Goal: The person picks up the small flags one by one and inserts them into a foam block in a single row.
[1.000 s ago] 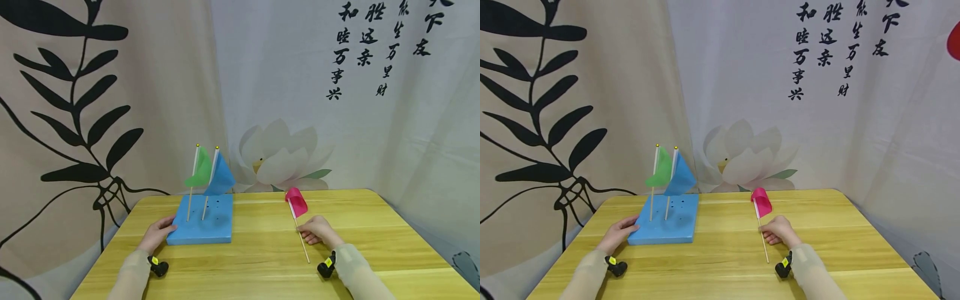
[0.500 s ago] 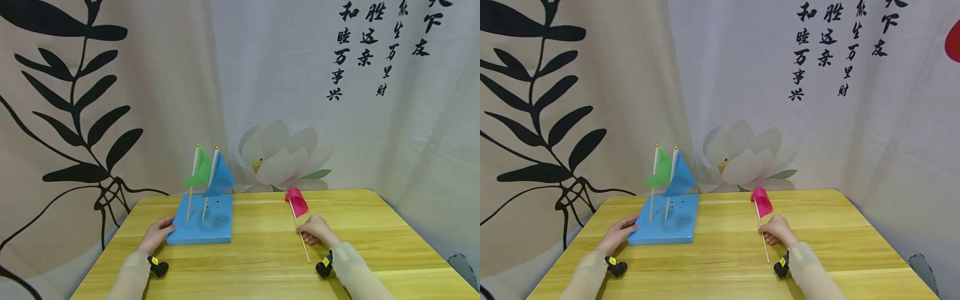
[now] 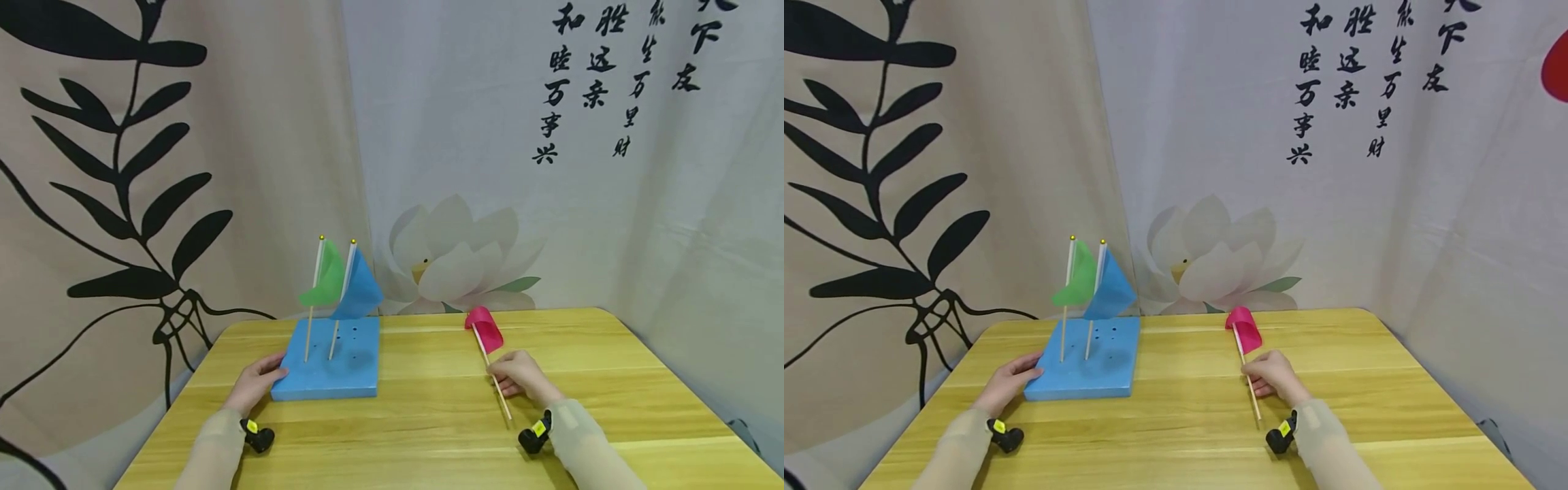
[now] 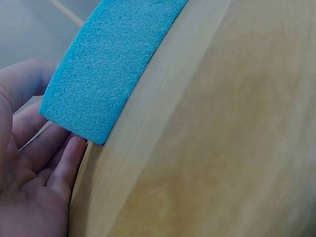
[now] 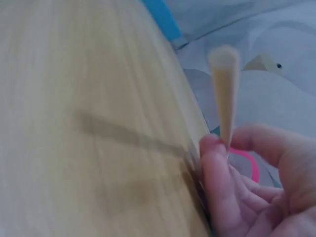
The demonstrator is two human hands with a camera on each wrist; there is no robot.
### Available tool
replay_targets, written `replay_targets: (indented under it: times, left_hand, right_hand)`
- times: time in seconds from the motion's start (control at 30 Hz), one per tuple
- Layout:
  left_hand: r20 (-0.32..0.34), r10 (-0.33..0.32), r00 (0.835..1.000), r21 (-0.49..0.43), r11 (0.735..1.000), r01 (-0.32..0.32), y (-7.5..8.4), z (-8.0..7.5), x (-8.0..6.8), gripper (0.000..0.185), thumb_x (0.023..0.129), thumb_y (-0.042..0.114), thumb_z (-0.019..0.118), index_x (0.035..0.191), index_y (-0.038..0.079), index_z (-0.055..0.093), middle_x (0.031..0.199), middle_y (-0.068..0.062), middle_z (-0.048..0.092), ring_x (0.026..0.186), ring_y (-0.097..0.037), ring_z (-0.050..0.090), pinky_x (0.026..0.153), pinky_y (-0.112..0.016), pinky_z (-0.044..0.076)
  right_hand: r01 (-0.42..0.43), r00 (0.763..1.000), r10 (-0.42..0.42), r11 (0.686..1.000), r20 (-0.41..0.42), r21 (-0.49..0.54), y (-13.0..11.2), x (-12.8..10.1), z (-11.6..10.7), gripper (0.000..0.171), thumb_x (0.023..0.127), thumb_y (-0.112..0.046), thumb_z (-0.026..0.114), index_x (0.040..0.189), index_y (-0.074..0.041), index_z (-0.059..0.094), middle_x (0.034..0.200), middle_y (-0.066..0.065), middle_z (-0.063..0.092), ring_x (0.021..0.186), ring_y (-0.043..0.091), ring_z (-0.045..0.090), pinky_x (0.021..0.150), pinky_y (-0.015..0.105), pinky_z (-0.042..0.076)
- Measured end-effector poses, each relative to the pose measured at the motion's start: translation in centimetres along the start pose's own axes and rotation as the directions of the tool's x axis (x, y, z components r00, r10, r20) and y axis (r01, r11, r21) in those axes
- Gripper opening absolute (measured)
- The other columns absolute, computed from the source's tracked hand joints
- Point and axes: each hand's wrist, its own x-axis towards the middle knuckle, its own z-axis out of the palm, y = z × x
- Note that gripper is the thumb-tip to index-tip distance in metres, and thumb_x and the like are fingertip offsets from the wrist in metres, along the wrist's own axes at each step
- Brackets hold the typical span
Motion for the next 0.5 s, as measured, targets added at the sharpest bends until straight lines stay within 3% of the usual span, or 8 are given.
replay_targets:
  times: [0.13, 0.27, 0.5]
  left_hand:
    - [0.001, -0.002, 1.0, -0.001, 1.0, 0.002, -0.17, 0.0, 0.11, 0.06, 0.095, 0.022, 0.064, 0.146, -0.002, 0.041, 0.146, -0.026, 0.039, 0.134, -0.039, 0.036, 0.108, -0.05, 0.032]
    - [0.003, -0.001, 1.0, -0.001, 1.0, 0.001, -0.17, 0.03, 0.14, 0.061, 0.095, 0.023, 0.064, 0.146, -0.001, 0.041, 0.146, -0.025, 0.039, 0.135, -0.038, 0.036, 0.108, -0.05, 0.031]
    - [0.004, -0.002, 1.0, -0.007, 1.0, 0.002, -0.18, 0.02, 0.13, 0.061, 0.096, 0.023, 0.064, 0.146, -0.001, 0.04, 0.146, -0.025, 0.039, 0.135, -0.038, 0.036, 0.109, -0.05, 0.031]
  right_hand:
    - [-0.016, 0.995, 0.001, 0.99, 0.103, 0.143, 0.75, 0.28, -0.72, 0.034, 0.094, -0.018, 0.061, 0.11, 0.012, 0.06, 0.078, 0.009, 0.069, 0.062, 0.014, 0.065, 0.058, 0.027, 0.056]
    - [-0.056, 0.988, 0.015, 0.96, 0.151, 0.275, 0.74, 0.27, -1.1, 0.032, 0.098, -0.02, 0.056, 0.112, 0.009, 0.06, 0.082, 0.006, 0.069, 0.067, 0.013, 0.066, 0.062, 0.025, 0.055]
    - [-0.09, 0.972, -0.001, 0.922, 0.233, 0.377, 0.18, 0.25, -1.05, 0.028, 0.098, -0.009, 0.054, 0.115, 0.011, 0.061, 0.08, 0.005, 0.07, 0.067, 0.011, 0.066, 0.063, 0.023, 0.056]
